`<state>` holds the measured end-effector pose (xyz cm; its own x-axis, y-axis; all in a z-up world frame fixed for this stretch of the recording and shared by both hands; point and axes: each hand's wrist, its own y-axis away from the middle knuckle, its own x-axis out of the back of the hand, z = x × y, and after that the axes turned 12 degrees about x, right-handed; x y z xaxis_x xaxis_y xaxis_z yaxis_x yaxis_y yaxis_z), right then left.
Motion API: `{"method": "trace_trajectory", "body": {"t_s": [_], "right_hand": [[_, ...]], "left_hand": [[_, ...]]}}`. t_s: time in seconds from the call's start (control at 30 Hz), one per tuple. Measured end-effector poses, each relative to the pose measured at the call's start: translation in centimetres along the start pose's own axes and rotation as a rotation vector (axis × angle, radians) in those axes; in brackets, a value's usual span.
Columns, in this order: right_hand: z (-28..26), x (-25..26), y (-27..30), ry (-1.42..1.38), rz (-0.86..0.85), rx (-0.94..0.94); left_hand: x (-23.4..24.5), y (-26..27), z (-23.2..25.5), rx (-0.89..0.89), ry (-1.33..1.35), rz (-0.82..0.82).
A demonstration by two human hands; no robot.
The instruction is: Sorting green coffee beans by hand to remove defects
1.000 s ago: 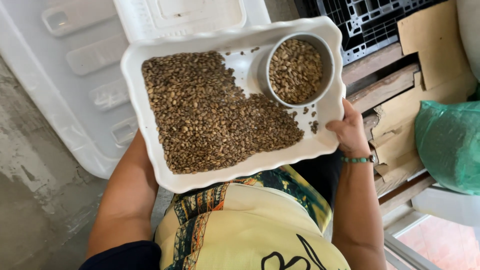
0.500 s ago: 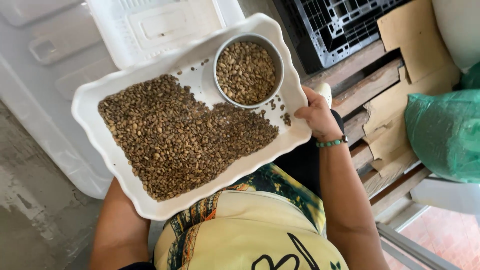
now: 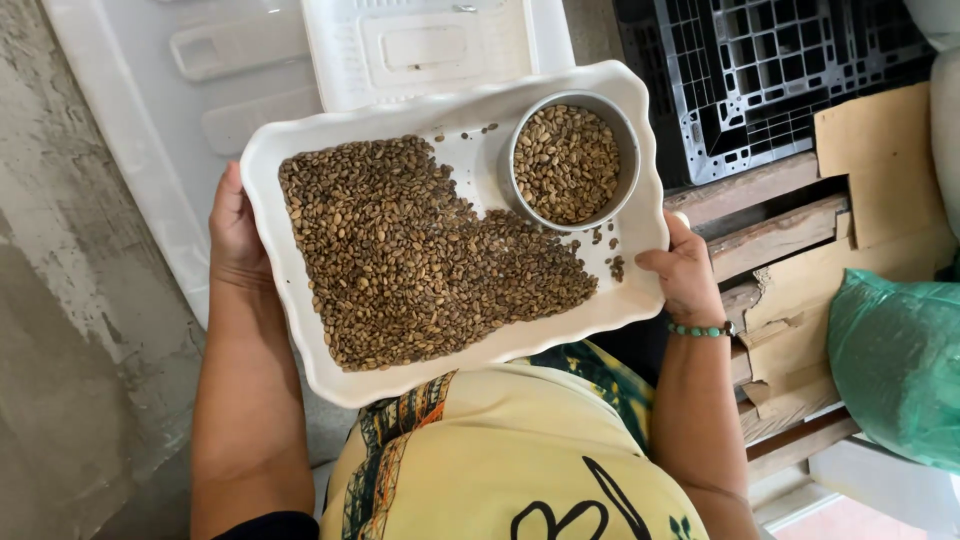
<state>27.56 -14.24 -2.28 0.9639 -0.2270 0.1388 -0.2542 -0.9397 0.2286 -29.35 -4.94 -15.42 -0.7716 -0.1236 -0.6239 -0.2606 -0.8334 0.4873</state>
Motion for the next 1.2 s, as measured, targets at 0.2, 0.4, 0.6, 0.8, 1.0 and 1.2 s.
{"method": "trace_trajectory", "body": {"t_s": [0.2,0.4,0.6,0.8,1.0,1.2], "right_hand": [[-0.3,0.1,1.0,0.028,0.012,0.010],[0.9,0.8,2.5,0.068,0.050,0.017],[1.9,1.1,3.0,0.090,0.052,0.046],[1.4,0.6,3.6,0.113,0.054,0.052],[0.3,0.5,3.7,0.161,0.015,0.080],[0.0,0.7,3.8,0.188,0.000,0.074]], "left_hand": [[-9.3,4.2,4.5,-0.172,-0.269,0.220],[-19.8,7.2,7.1,-0.572,-1.164,0.620],[-24.4,4.8,1.8,-0.440,-1.633,0.217],[-24.1,1.6,-1.5,-0.520,-1.922,0.205],[-24.1,1.4,-2.7,-0.493,-1.894,0.094],[-24.9,2.2,-4.7,-0.487,-1.865,-0.026]]}}
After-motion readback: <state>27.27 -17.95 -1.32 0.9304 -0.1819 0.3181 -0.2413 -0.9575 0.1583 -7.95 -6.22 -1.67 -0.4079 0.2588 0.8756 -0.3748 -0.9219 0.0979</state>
